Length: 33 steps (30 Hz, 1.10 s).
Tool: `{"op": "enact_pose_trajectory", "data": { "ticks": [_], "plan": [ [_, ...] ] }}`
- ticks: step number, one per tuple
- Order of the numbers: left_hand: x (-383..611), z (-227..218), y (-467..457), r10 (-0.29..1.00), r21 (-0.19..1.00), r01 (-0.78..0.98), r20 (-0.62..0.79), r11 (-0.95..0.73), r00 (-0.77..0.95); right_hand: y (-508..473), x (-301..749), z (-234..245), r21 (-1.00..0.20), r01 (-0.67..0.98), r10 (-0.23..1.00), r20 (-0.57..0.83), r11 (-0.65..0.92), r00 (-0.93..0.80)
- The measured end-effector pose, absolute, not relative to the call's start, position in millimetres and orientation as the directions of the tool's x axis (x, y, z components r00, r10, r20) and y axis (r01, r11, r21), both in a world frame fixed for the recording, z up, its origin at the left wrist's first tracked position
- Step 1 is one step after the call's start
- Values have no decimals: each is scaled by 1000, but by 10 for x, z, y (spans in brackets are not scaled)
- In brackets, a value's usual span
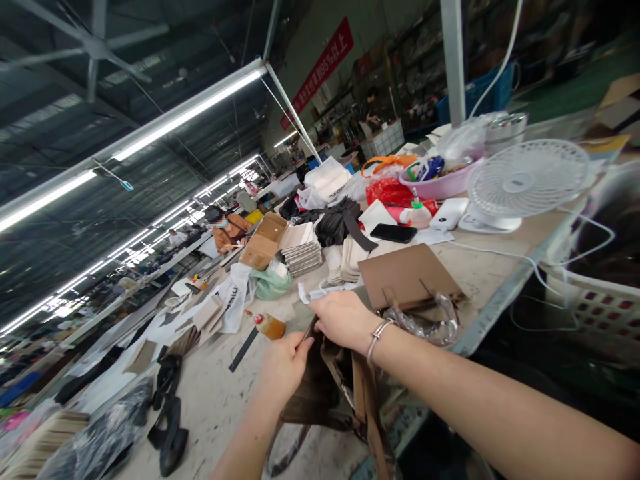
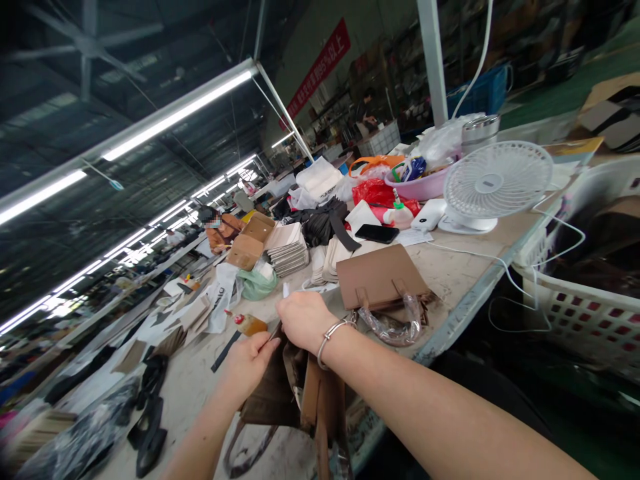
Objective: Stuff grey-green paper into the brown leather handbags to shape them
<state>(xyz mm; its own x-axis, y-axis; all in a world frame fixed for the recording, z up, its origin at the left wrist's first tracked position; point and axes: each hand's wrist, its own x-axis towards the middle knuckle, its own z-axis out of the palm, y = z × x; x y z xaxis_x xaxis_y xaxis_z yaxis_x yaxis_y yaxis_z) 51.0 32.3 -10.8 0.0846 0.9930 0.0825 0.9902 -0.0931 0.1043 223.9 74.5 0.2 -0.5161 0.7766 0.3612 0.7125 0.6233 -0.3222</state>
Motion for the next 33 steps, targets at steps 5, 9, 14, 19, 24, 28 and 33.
{"op": "enact_pose_trajectory", "data": {
  "ticks": [5,9,14,19,24,28,33],
  "plan": [
    [573,-55,343,995,40,996,61,-76,73,766,2208,-1,-348,729,803,349,590,-483],
    [579,2,346,993,116,986,38,-120,116,804,2208,-32,-384,721,812,366,577,-455],
    [603,-28,378,985,71,986,97,-149,142,877,2232,-105,-443,658,791,403,609,-460],
    [618,-88,435,989,-13,996,121,-86,87,739,2446,-112,-615,391,729,558,684,-397],
    [620,-63,454,988,54,993,118,-105,98,149,2680,-201,-704,371,795,557,606,-241],
    [649,-21,482,990,14,993,79,-119,118,-300,2521,-611,-571,488,749,549,660,-371],
    [702,3,528,994,-172,983,76,-67,81,-434,2262,-1023,-498,602,773,502,624,-387]
  ]
}}
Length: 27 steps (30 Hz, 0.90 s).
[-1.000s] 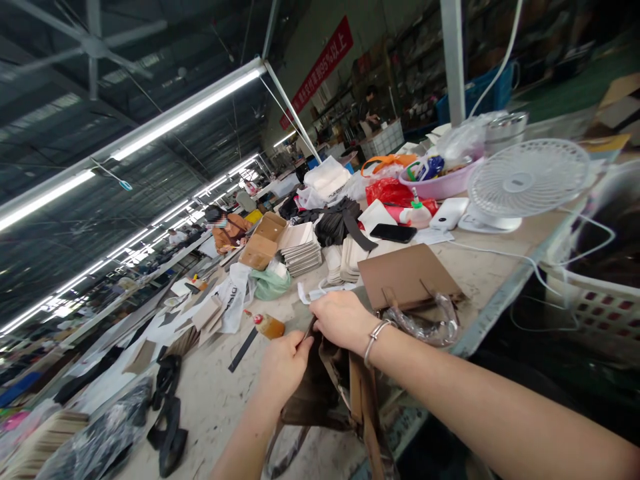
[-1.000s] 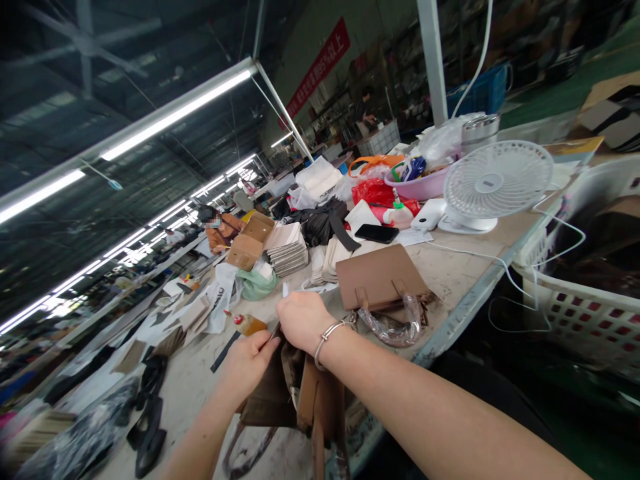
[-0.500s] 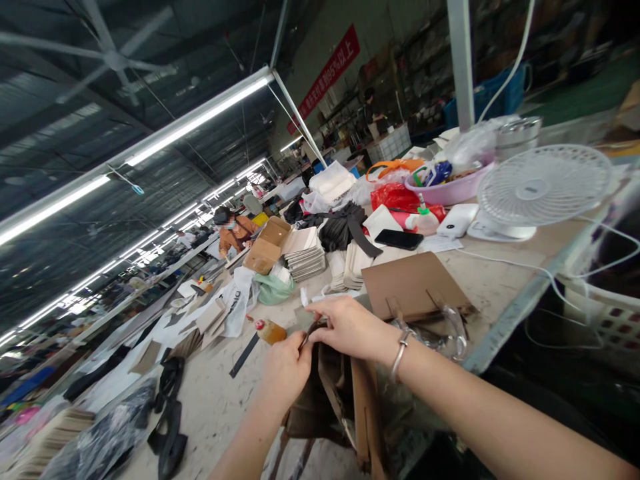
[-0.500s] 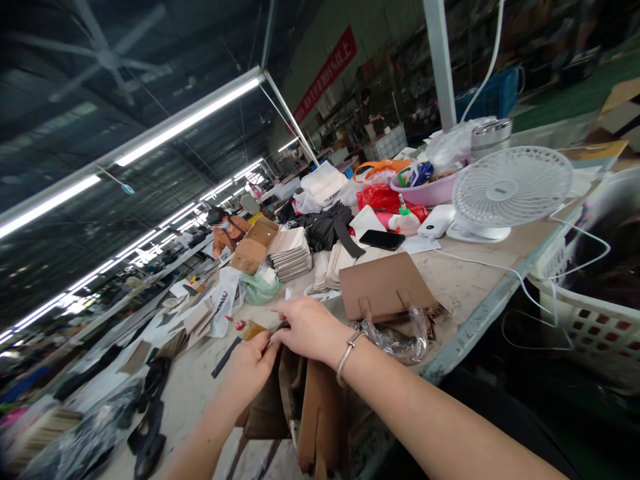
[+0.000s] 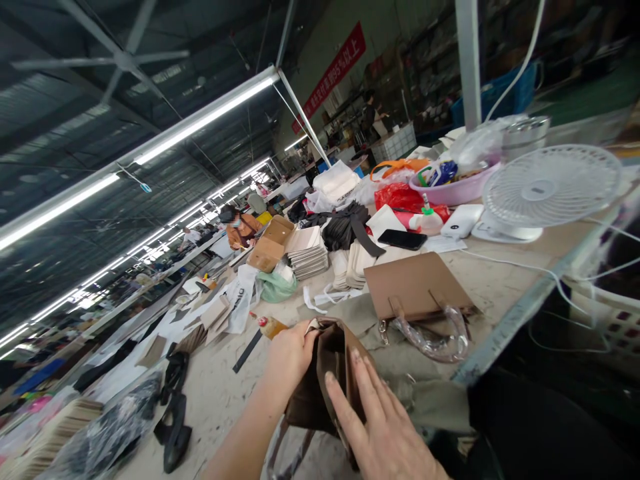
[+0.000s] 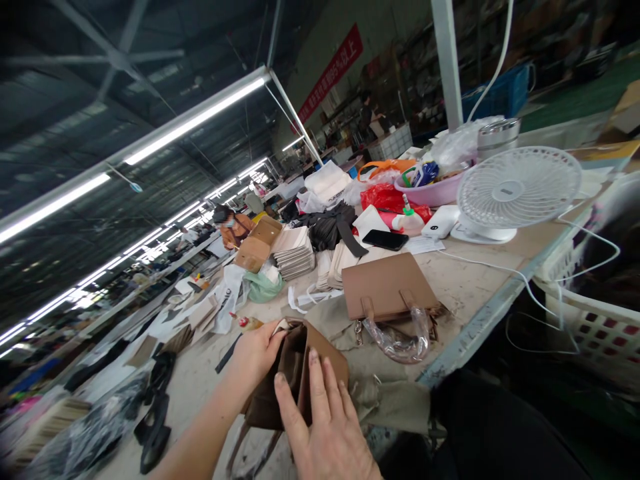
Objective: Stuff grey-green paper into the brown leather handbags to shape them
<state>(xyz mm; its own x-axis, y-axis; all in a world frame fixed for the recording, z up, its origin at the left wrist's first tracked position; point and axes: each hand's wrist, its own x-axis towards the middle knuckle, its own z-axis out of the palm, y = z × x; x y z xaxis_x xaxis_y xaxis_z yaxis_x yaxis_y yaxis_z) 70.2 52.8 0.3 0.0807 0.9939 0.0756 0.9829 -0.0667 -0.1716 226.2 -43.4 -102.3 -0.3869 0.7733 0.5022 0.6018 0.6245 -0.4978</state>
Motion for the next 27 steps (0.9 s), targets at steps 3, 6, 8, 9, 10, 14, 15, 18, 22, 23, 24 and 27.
{"op": "enact_pose_trajectory", "data": {
  "ticks": [3,6,8,9,10,14,15,18,22,23,24,27],
  "plan": [
    [704,-2,537,994,-198,978,70,-63,78,-406,2311,-934,-558,597,818,409,576,-405],
    [678,-26,550,993,-211,974,75,-79,97,-389,2442,-757,-609,615,864,316,501,-392],
    [655,-48,561,991,-228,969,79,-91,112,-381,2530,-686,-634,616,882,286,467,-374],
    [645,-59,566,990,-235,967,81,-94,116,-376,2569,-672,-644,612,887,287,458,-362],
    [635,-68,571,990,-238,967,83,-95,118,-367,2605,-668,-655,602,888,295,456,-352],
    [612,-83,593,990,-224,970,89,-88,111,-311,2715,-695,-705,533,881,325,467,-343],
    [611,-82,601,990,-220,972,90,-87,109,-294,2735,-697,-717,519,881,322,465,-346],
    [613,-76,623,990,-207,974,87,-89,109,-249,2787,-687,-748,489,886,300,448,-353],
    [598,-78,642,990,-190,977,80,-102,119,-207,2852,-657,-791,432,888,291,432,-355],
    [583,-81,646,988,-181,978,89,-107,124,-198,2868,-648,-801,415,888,294,431,-354],
    [564,-84,651,986,-167,980,105,-113,132,-190,2882,-639,-811,399,888,294,428,-355],
    [501,-88,671,975,-106,983,151,-150,165,-171,2908,-616,-830,367,887,290,420,-359]
  ]
}}
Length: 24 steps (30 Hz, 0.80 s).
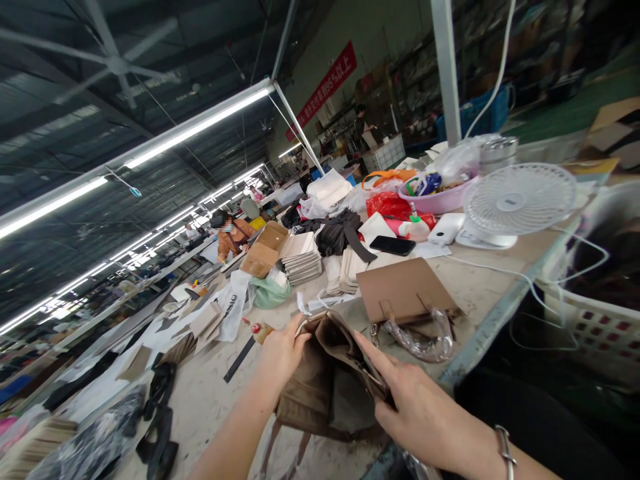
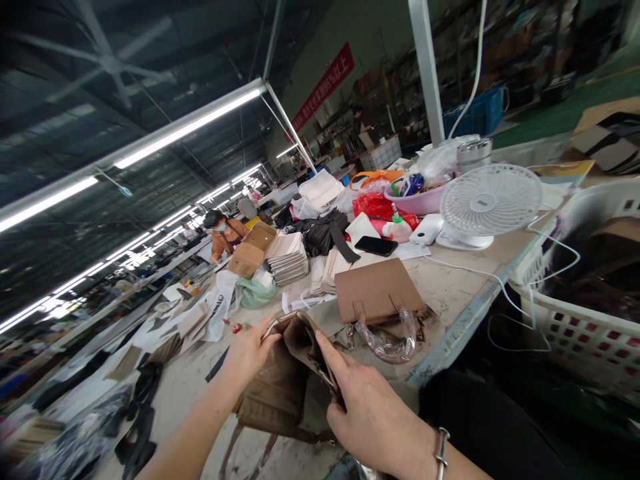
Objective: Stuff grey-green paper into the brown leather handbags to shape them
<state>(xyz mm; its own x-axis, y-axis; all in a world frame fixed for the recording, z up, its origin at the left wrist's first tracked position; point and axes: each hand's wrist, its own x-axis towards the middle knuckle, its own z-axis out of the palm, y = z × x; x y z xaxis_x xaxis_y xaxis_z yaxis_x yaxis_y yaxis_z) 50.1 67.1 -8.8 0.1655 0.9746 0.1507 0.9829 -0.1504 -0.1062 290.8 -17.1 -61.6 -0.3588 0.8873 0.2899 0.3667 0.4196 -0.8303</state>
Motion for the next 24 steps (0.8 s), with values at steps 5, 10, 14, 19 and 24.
{"op": "enact_pose_trajectory", "data": {
  "ticks": [5,10,14,19,24],
  "plan": [
    [461,-90,700,958,-104,972,174,-211,226,-145,2920,-627,-838,339,881,305,429,-362],
    [383,-123,718,935,81,947,207,-311,289,-117,2943,-669,-845,343,890,291,411,-351],
    [302,-145,733,933,233,925,273,-301,235,-109,2935,-680,-842,342,886,292,417,-360],
    [374,-130,772,946,65,964,220,-256,237,-108,2916,-693,-842,328,877,299,428,-377],
    [477,-81,797,965,-184,963,136,-196,222,-109,2938,-700,-841,320,871,306,436,-383]
  ]
}}
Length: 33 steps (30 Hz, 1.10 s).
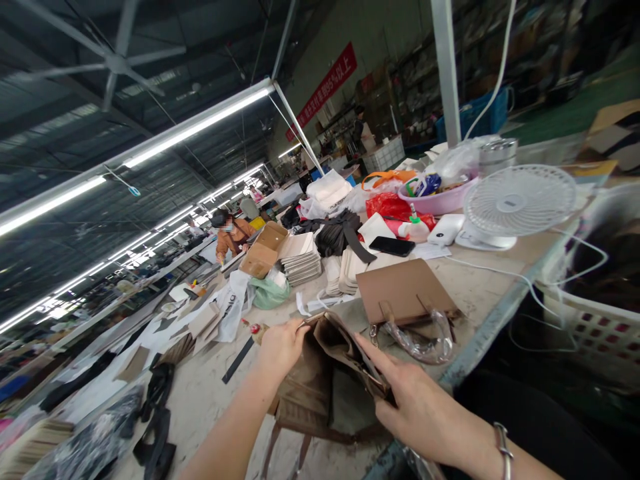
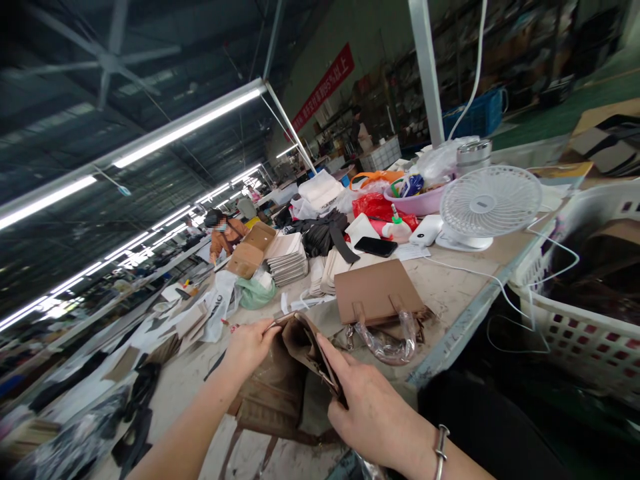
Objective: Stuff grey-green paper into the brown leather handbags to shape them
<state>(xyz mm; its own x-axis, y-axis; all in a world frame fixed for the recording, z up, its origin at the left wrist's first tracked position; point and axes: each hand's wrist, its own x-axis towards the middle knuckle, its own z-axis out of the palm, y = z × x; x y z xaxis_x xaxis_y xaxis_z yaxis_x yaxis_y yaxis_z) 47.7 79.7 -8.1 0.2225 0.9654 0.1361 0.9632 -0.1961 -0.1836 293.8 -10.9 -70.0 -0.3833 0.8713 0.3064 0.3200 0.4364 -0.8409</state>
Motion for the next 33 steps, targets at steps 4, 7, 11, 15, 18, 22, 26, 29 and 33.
{"op": "enact_pose_trajectory", "data": {
  "ticks": [4,7,11,15,18,22,26,29,33],
  "plan": [
    [495,-70,799,966,-181,961,115,-207,230,-111,2956,-673,-844,325,875,296,427,-383],
    [503,-67,813,966,-141,965,100,-223,238,-108,2960,-639,-844,320,874,302,431,-380],
    [499,28,772,970,-71,972,75,-226,231,-99,2980,-598,-850,324,875,275,414,-398],
    [425,275,496,983,-24,984,52,-175,176,-74,3018,-563,-838,320,864,304,443,-401],
    [329,392,181,991,62,991,-45,-123,125,-26,3034,-539,-843,285,853,324,457,-410],
    [206,294,-95,952,258,966,-295,0,79,89,3016,-542,-872,161,784,318,463,-533],
    [160,193,-158,992,64,998,-124,-22,30,210,2990,-554,-865,194,775,288,463,-562],
    [224,228,-203,979,-9,981,63,-192,192,267,2969,-523,-837,260,774,268,482,-574],
    [436,224,-211,836,-4,851,187,-525,516,303,2926,-476,-769,343,760,269,539,-591]
  ]
}}
